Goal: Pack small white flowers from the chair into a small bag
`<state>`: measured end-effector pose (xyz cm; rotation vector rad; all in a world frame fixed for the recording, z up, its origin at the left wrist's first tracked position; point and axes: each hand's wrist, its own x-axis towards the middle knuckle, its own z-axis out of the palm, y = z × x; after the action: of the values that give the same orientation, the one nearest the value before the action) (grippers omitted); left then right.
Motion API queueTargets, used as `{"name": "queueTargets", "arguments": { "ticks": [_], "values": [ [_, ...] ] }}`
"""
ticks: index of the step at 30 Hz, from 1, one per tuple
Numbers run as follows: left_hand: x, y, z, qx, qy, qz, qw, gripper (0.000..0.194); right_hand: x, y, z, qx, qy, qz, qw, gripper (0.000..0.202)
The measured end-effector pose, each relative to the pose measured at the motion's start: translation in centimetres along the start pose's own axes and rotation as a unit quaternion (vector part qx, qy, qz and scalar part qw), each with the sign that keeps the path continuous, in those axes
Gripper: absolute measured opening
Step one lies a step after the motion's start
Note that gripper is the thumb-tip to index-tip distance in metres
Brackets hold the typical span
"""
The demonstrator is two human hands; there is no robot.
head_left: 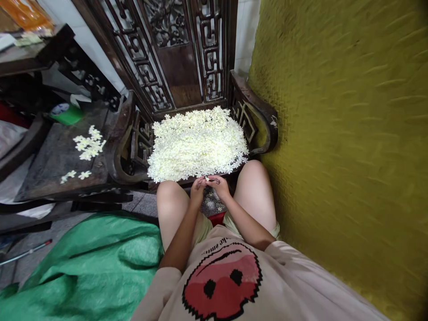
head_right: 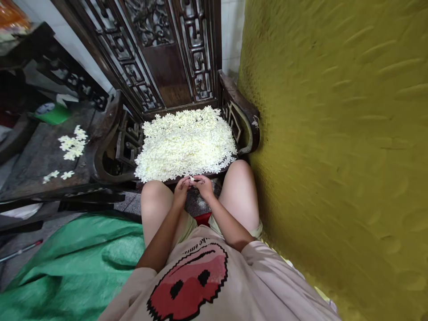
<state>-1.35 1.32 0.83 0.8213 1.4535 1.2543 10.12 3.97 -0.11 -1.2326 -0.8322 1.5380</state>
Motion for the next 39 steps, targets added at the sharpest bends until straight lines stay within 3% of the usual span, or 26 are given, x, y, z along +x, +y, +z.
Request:
{"name": "queueTargets", "arguments": {
  "ticks": [6, 9, 16, 21, 30, 39],
  "values": [
    [0.5, 0.4, -0.1, -0.087, -0.063, -0.082, 0.991, 0.046, -1.5, -1.1, -0.8, -0.084, -0.003, -0.032, 0.996, 0.029],
    [0.0, 0.1, -0.1, -0.113, -0.056, -0.109, 0.986, 0.047, -2.2, -1.4, -1.2, -0.119, -0.009, -0.051, 0.991, 0.024],
    [-0.6, -0.4, -0.4, -0.149, -0.016, -0.1, 0.984, 0.038, -2.3, -0.8, -0.9, -0.04, -0.078, -0.015, 0.996, 0.028],
    [-0.5, -0.5, -0.3, -0.135, -0.018, -0.091, 0.986, 0.036, -2.2, -0.3, -1.0, -0.049, -0.039, -0.011, 0.998, 0.019],
    [-0.5, -0.2, -0.3, -0.196, -0.033, -0.156, 0.968, 0.032, -2.6, -1.0, -0.8, -0.098, -0.037, -0.063, 0.993, 0.017],
    [-0.6, -0.6, -0.1, -0.188, -0.052, -0.128, 0.972, 0.044, -2.3, -0.7, -1.2, -0.116, -0.023, -0.093, 0.989, 0.012]
  ]
}}
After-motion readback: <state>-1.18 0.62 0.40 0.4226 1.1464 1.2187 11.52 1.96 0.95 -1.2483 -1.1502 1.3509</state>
